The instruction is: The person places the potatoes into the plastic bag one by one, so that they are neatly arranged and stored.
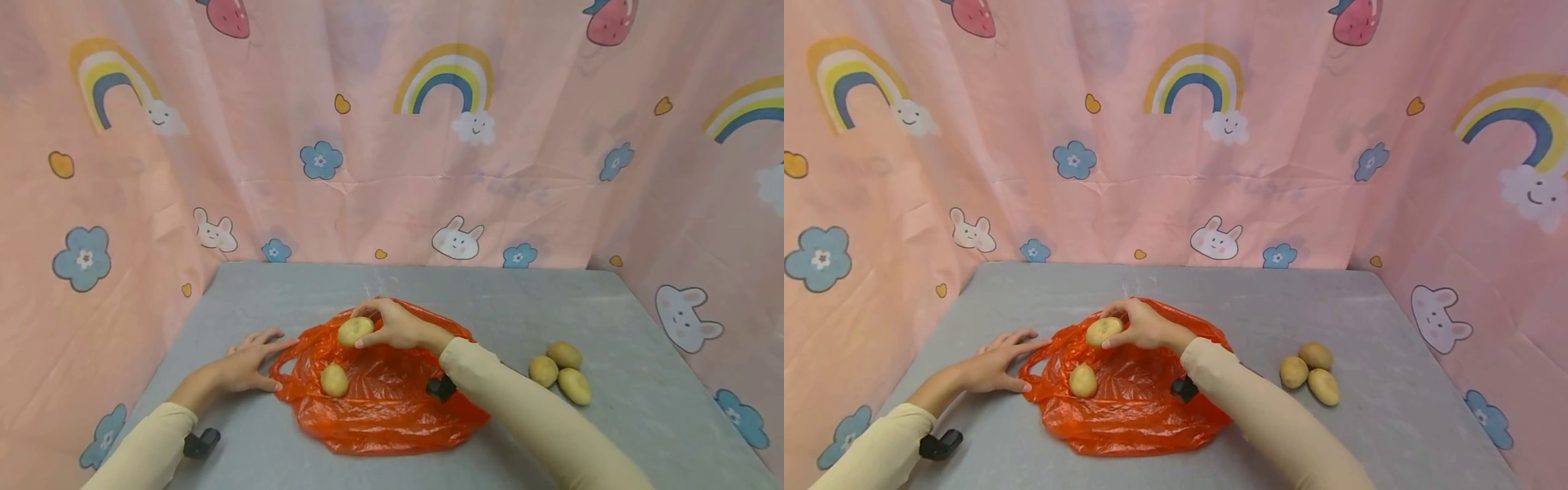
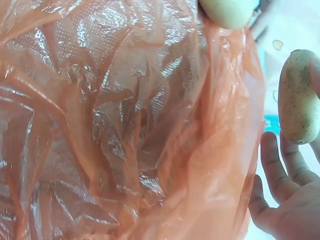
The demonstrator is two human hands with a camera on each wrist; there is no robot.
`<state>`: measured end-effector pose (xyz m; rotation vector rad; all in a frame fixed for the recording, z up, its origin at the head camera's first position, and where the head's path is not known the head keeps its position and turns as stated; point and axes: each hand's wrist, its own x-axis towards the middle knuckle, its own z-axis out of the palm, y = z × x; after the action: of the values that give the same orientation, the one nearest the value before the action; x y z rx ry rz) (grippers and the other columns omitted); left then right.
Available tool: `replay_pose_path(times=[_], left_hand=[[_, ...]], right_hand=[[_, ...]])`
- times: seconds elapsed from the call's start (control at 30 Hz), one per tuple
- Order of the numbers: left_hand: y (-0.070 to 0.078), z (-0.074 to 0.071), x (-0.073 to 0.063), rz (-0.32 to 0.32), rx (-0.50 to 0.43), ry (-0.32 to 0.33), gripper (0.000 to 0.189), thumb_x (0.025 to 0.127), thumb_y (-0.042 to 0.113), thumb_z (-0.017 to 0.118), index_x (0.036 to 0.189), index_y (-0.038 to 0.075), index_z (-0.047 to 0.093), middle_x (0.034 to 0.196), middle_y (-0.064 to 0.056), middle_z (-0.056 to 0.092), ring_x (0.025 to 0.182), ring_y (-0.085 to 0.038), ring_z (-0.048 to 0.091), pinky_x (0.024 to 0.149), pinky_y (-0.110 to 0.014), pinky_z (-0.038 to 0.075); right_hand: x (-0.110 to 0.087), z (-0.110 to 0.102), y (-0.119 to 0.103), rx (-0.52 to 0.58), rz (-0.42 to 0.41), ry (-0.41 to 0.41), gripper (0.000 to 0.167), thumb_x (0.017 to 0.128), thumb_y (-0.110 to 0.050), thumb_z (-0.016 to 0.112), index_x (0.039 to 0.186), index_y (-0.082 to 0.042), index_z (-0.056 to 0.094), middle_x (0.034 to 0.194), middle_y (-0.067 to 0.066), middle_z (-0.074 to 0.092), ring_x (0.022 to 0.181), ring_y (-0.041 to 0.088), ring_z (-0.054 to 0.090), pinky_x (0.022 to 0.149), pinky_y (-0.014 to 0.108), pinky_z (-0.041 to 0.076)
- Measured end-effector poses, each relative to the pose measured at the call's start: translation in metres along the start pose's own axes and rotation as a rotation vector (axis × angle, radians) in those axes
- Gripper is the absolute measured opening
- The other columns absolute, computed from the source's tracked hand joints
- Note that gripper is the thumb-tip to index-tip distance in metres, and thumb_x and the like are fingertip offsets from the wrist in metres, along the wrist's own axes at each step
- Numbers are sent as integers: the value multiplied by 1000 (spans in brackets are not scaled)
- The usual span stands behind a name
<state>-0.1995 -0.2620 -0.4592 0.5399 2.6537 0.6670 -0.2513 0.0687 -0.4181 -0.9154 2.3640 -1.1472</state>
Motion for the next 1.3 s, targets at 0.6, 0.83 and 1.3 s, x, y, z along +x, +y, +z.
replay_pose_path(times=[0.6,0.83,1.3], left_hand=[[0,1,-1,3,4,6,83,80,40,83,152,20,47,162,-21,28,145,-53,22,102,-84,18],[0,1,0,-3,9,3,83,80,41,83,153,20,46,162,-22,27,145,-53,22,103,-85,17],[1,0,-1,22,19,11,83,81,42,82,152,19,47,162,-22,28,144,-54,24,101,-82,21]], right_hand=[[18,22,5,-54,57,-31,39,87,-19,80,122,-10,66,126,7,67,114,22,61,97,34,50],[20,32,1,-84,125,-23,41,86,-23,82,123,-14,67,127,4,67,114,22,60,100,42,46],[27,42,1,-121,167,8,38,86,-25,82,121,-17,69,126,3,68,118,26,60,108,59,29]])
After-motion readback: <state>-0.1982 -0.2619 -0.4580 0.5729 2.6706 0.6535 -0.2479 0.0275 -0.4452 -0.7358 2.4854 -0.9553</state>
